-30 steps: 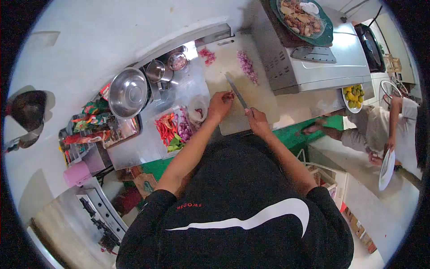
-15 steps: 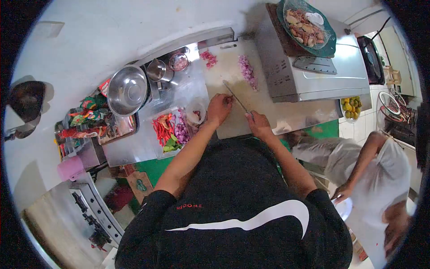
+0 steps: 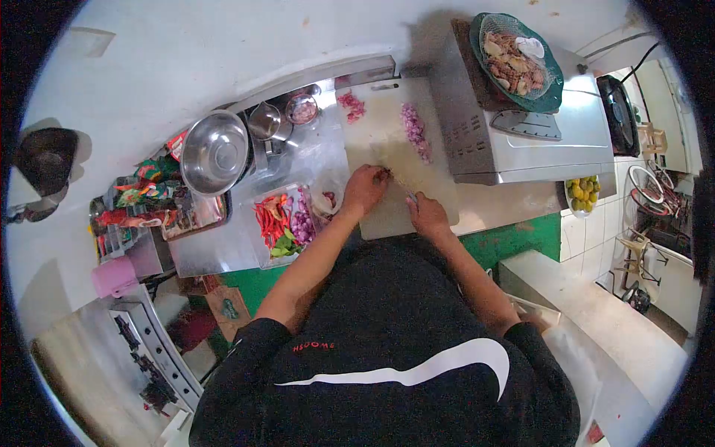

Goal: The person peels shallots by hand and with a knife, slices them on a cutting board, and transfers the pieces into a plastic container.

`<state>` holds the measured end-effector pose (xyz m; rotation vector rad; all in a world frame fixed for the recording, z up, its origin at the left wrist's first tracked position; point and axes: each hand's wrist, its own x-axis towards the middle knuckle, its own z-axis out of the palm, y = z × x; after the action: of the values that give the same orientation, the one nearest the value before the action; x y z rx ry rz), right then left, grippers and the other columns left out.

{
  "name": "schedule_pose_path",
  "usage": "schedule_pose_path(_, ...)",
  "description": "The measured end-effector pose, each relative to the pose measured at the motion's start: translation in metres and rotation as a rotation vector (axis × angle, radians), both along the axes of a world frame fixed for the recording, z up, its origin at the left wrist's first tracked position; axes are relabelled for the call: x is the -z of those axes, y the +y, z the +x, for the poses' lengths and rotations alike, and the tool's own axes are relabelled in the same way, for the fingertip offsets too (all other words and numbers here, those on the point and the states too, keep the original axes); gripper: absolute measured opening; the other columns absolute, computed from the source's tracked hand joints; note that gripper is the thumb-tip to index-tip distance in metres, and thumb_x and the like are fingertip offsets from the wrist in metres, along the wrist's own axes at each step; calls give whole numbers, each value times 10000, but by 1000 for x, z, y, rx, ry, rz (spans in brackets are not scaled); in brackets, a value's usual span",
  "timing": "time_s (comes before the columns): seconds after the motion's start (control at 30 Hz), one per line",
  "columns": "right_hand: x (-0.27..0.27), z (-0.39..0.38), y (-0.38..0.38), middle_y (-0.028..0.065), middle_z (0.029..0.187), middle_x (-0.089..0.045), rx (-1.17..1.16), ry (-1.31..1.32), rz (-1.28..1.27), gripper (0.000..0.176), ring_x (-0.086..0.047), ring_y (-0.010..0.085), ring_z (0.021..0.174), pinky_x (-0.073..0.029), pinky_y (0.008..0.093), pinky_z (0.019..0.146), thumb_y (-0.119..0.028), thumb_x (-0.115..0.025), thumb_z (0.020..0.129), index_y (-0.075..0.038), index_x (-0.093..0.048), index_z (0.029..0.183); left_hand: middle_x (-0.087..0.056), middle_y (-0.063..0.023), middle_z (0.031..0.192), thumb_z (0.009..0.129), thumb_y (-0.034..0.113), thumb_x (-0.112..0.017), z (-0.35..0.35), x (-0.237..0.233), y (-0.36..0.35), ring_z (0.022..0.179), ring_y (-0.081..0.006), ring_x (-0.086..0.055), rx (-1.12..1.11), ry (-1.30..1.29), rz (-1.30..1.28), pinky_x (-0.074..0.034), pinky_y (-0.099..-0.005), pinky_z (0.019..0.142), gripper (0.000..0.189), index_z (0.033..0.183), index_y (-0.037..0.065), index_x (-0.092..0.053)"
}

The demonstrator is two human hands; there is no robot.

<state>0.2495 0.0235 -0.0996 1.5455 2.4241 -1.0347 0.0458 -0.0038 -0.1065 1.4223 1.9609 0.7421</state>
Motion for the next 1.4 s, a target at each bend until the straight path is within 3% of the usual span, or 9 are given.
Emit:
schedule_pose_path(0.23, -14, -5, -1, 270, 868, -644, -4, -55, -37, 443, -630, 443, 846, -498, 534, 747, -406, -405, 978, 5, -535, 1079, -645, -169, 950, 782, 176, -671, 2, 6, -1, 883, -322, -631, -73, -106, -3, -499, -399, 802, 236, 973, 38, -674)
schedule_pose_path(0.4, 1, 4, -3, 260, 871, -647, 29, 23, -33, 448, -619, 458, 824, -491, 536, 739, -416, -410, 978, 9, -530, 1051, -668, -128, 905, 779, 108, -692, 7, 6, 2, 836, -221, -653, -251, -242, 24, -511, -321, 779, 228, 982, 23, -632)
schedule_pose_path(0.63, -14, 11, -3, 249, 838, -632, 141, 324, -115, 491, -595, 468, 820, -450, 531, 737, -452, -443, 967, 22, -568, 947, -697, -85, 919, 817, 71, -690, -2, -10, -1, 879, -162, -662, -326, -428, 119, -521, -291, 803, 163, 949, 11, -615)
schedule_pose_path(0.8, -46, 2, 8, 227, 752, -615, 161, 484, -82, 463, -587, 447, 740, -439, 504, 675, -431, -456, 969, 13, -588, 958, -695, -58, 961, 848, 18, -662, -14, -49, 4, 868, -99, -637, -271, -679, 201, -503, -247, 780, 235, 1076, 6, -603)
schedule_pose_path(0.97, -99, -18, 16, 101, 623, -525, 261, 650, -221, 410, -524, 214, 577, -416, 365, 568, -414, -472, 967, -26, -598, 932, -688, -64, 1008, 860, 11, -661, -17, -116, 14, 928, -118, -636, -315, -636, 256, -494, -251, 841, 297, 1150, -7, -602)
schedule_pose_path(1.1, -136, -33, 20, 60, 604, -477, 193, 720, -269, 378, -483, 150, 576, -402, 340, 556, -380, -466, 974, -28, -598, 931, -692, -53, 990, 837, 15, -697, -20, -151, 19, 917, -103, -631, -316, -815, 412, -490, -246, 839, 299, 1130, 0, -639)
schedule_pose_path(1.17, -146, -39, 20, -62, 600, -393, 124, 852, -250, 279, -353, 35, 520, -295, 233, 464, -286, -450, 1000, -41, -577, 965, -692, -55, 991, 833, 11, -699, -24, -162, 18, 918, -106, -631, -328, -844, 419, -492, -250, 846, 300, 1128, 3, -642)
schedule_pose_path(1.3, -157, -44, 21, -60, 612, -409, 56, 915, -190, 274, -370, 36, 528, -297, 232, 466, -277, -437, 1005, -43, -576, 971, -687, -104, 1034, 832, -50, -668, -27, -182, 17, 950, -139, -644, -359, -931, 440, -513, -271, 874, 312, 1138, -12, -626)
schedule_pose_path(1.4, -167, -45, 22, 8, 613, -469, 95, 838, -289, 328, -466, 110, 576, -382, 296, 542, -326, -448, 985, -37, -591, 923, -689, -113, 1035, 824, -46, -678, -32, -180, 18, 938, -150, -653, -319, -998, 482, -518, -276, 875, 317, 1135, -16, -628)
